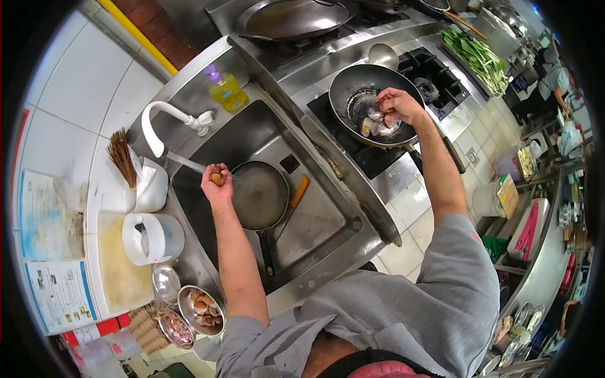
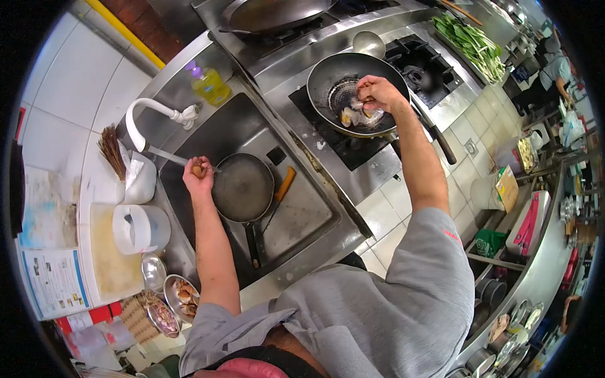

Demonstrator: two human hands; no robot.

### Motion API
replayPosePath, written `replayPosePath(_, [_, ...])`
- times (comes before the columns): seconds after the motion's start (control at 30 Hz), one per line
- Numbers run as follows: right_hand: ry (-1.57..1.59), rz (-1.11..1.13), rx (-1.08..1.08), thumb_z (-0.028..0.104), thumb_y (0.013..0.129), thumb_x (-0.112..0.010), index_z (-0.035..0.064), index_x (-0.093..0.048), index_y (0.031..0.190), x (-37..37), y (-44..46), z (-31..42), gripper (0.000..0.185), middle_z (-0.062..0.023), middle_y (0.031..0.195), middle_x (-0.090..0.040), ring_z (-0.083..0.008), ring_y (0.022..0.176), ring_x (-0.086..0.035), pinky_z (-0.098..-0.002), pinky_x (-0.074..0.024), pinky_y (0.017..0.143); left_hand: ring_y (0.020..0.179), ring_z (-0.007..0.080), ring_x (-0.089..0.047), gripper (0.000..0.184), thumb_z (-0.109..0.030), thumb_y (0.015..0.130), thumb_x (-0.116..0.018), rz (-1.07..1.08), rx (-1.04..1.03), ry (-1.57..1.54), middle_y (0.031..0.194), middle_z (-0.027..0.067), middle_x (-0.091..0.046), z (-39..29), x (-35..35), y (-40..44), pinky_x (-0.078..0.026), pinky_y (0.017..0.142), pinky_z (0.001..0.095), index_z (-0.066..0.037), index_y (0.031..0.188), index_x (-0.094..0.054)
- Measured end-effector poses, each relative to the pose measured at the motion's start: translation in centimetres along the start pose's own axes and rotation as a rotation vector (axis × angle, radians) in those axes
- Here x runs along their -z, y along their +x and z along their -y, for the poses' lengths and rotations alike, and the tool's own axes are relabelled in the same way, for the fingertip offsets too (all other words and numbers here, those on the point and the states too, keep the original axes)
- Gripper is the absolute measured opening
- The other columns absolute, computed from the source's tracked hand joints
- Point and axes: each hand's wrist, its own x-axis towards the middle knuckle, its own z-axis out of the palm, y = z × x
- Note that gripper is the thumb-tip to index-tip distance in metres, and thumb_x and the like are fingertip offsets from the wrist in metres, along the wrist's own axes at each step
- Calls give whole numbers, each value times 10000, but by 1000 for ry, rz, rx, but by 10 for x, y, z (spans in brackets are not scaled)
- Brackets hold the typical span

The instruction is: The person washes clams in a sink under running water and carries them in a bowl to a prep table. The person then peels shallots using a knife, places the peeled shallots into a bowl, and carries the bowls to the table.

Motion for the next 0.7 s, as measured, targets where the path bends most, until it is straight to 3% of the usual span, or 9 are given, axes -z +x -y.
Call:
replayPosePath(0.13, [-9, 118, 161, -31, 697, -618, 78, -549, 925, -42, -20, 57, 262, -18, 794, -557, -116, 690, -566, -239, -506, 559, 685, 268, -553, 102, -59, 746, -568, -7, -7, 14, 736, 167, -558, -12, 1, 20, -435, 510, 253, 30, 763, -522])
replayPosePath(0.27, [-217, 388, 388, 3, 730, -611, 48, -542, 960, -136, -51, 137, 244, -38, 815, -546, -128, 712, -558, -252, -512, 604, 658, 254, -550, 72, -55, 753, -563, 19, 20, -178, 690, 130, -544, -13, -32, 9, -435, 485, 261, -4, 752, -512])
replayPosePath(0.37, [-280, 629, 425, 23, 731, -617, 30, -541, 975, -247, -57, 166, 255, -43, 825, -550, -120, 728, -563, -252, -515, 641, 819, 314, -539, 196, -149, 829, -512, 88, -53, -385, 889, 186, -535, -2, -51, 17, -487, 704, 405, 23, 918, -479])
replayPosePath(0.43, [-301, 785, 400, 56, 705, -635, 19, -542, 954, -326, -34, 147, 269, -59, 850, -571, -119, 739, -570, -247, -520, 610, 794, 299, -561, 175, -185, 815, -506, 71, -72, -459, 852, 143, -572, 0, -82, -6, -455, 792, 460, -10, 823, -515])
replayPosePath(0.47, [-413, 760, 384, 72, 687, -647, 17, -556, 932, -367, -18, 125, 267, -54, 828, -589, -122, 719, -573, -254, -516, 577, 832, 296, -563, 186, -216, 835, -467, 159, -198, -387, 914, 125, -573, -2, -83, -5, -429, 835, 498, -39, 857, -521])
replayPosePath(0.5, [-599, 616, 591, 123, 691, -640, 35, -582, 904, -404, -2, 96, 237, -73, 795, -612, -170, 643, -585, -297, -506, 557, 832, 296, -563, 186, -216, 835, -467, 164, -198, -392, 914, 125, -573, -3, -80, -3, -429, 835, 498, -39, 857, -521])
replayPosePath(0.6, [-817, 421, 876, 238, 717, -631, 98, -616, 920, -475, 6, 32, 247, -97, 890, -605, -258, 782, -586, -402, -474, 718, 842, 296, -569, 210, -238, 843, -439, 667, -278, -517, 902, 97, -586, -27, -62, 7, -446, 798, 489, -61, 880, -547])
replayPosePath(0.67, [-974, 98, 1127, 365, 743, -596, 168, -632, 945, -492, -19, 7, 285, -107, 990, -568, -335, 964, -509, -490, -347, 878, 838, 293, -570, 213, -239, 842, -439, 731, -286, -460, 898, 94, -587, -42, -44, 5, -450, 792, 478, -61, 882, -550])
replayPosePath(0.7, [-973, 114, 1137, 365, 743, -596, 168, -632, 945, -499, -18, 6, 285, -107, 990, -568, -335, 964, -509, -490, -347, 878, 836, 292, -571, 214, -240, 842, -439, 741, -291, -438, 897, 93, -588, -47, -36, 4, -452, 788, 473, -62, 884, -551])
